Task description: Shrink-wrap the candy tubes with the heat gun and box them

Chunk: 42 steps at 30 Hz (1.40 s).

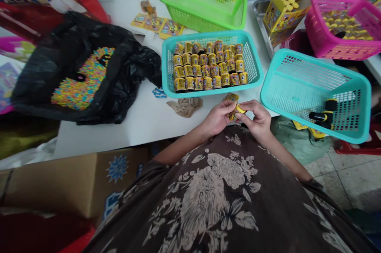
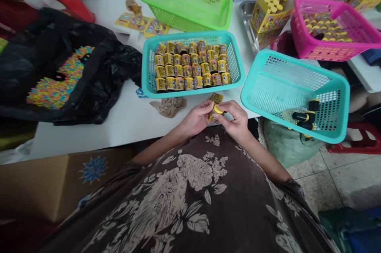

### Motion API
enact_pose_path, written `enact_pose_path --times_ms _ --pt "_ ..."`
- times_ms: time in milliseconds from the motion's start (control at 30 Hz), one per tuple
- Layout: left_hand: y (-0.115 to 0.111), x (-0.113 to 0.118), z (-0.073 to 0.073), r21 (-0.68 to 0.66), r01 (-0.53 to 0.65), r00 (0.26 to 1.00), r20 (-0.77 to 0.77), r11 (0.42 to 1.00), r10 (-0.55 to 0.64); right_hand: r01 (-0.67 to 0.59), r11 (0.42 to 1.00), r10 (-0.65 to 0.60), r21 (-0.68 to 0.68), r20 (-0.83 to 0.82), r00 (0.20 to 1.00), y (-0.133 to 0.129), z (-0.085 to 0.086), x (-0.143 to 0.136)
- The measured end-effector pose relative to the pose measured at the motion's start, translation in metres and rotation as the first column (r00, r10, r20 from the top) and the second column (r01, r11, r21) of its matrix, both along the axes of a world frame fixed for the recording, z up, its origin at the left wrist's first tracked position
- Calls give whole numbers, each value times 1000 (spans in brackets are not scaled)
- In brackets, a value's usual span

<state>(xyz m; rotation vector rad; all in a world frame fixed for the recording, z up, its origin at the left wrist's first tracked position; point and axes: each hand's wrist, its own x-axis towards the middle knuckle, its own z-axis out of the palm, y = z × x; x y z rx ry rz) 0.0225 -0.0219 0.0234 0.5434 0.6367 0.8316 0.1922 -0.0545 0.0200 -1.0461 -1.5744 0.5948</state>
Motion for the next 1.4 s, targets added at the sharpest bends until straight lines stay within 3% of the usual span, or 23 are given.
enact_pose_path --times_ms 200,400,733,933,1167,1300,1400 --pt "1 0 -4 -2 125 992 -9 992 -125 122 987 -130 103 70 989 -1 2 5" --pt "2 0 -2 45 -36 999 -24 998 37 109 990 -126 87 232 964 -2 3 9" --pt "2 4 -9 -41 -178 982 -70 983 175 90 996 -87 -23 103 991 3 -7 4" --pt "2 4 -11 -26 -229 969 -102 973 225 102 995 -99 -8 147 984 0 -8 4" --pt "-1 4 -3 30 -83 990 -113 996 86 101 974 -156 202 281 947 0 -14 7" --pt "-1 2 -1 73 -74 968 -233 995 89 105 985 -146 137 340 929 2 -17 8" --pt "2 0 -1 49 -67 962 -262 997 78 62 998 -60 -5 222 973 3 -15 6"
